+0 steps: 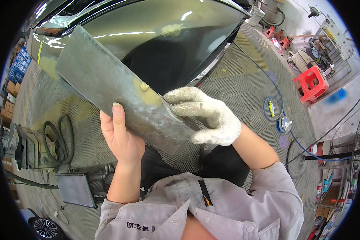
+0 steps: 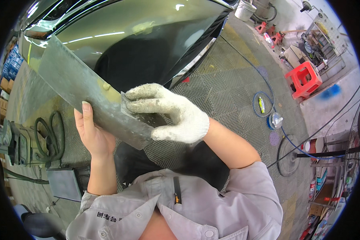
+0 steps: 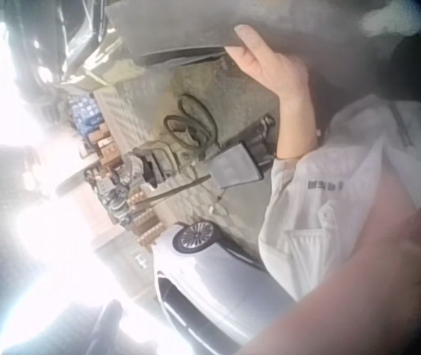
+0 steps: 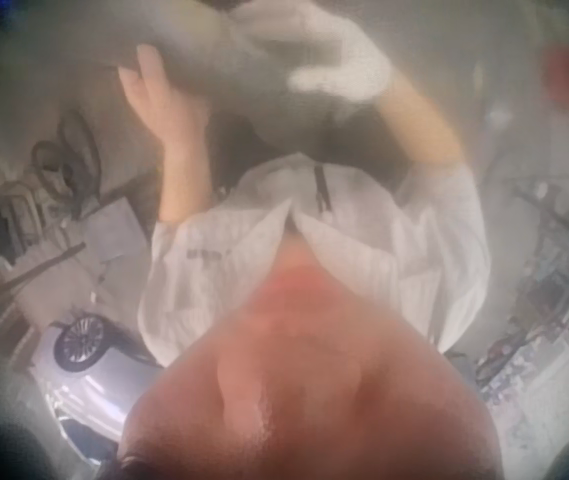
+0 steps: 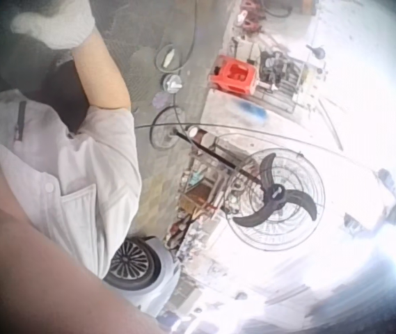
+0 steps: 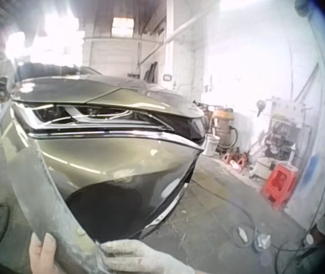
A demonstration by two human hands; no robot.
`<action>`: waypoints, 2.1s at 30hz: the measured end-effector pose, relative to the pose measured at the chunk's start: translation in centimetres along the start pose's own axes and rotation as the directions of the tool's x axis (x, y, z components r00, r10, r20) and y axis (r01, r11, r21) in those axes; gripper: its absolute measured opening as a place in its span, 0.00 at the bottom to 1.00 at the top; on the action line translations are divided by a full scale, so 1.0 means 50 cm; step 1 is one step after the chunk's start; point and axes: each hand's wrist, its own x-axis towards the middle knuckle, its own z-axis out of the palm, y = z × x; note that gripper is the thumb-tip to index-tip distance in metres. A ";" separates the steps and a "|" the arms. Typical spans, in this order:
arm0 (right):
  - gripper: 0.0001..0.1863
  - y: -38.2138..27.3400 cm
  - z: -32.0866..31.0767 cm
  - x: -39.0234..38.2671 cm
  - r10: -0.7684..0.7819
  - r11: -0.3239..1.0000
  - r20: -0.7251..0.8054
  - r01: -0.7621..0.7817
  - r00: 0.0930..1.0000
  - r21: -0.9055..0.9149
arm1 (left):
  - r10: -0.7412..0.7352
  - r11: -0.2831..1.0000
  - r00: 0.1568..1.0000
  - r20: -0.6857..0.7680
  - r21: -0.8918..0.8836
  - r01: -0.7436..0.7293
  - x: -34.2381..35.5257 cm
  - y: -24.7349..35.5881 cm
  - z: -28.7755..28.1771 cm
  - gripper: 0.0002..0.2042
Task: The person applies body filler to the front fender and bumper of a green car using a metal spreader and a smaller scraper. They repeatedly load filler onto the spreader and smooth it over the surface.
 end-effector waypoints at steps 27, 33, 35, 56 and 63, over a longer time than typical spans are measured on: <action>0.29 -0.042 -0.199 0.279 0.216 0.291 -0.467 -0.513 0.858 -0.807 | 0.117 0.984 0.990 -0.077 0.142 -0.105 -0.049 0.009 -0.059 0.17; 0.29 -0.016 -0.186 0.258 0.344 0.244 -0.430 -0.521 0.835 -0.818 | 0.099 0.986 0.995 -0.032 0.141 -0.094 -0.049 0.012 -0.063 0.17; 0.29 -0.018 -0.180 0.235 0.405 0.303 -0.374 -0.508 0.834 -0.806 | 0.089 0.986 0.996 -0.031 0.147 -0.084 -0.052 0.012 -0.065 0.17; 0.31 0.041 -0.139 0.176 0.100 0.462 -0.573 -0.548 0.814 -0.698 | 0.097 0.982 0.994 -0.045 0.167 -0.088 -0.056 0.013 -0.084 0.17; 0.33 -0.011 -0.017 0.086 -0.140 0.521 -0.254 -0.147 0.957 -0.841 | 0.157 0.955 0.985 -0.069 0.263 -0.134 -0.041 0.019 -0.073 0.17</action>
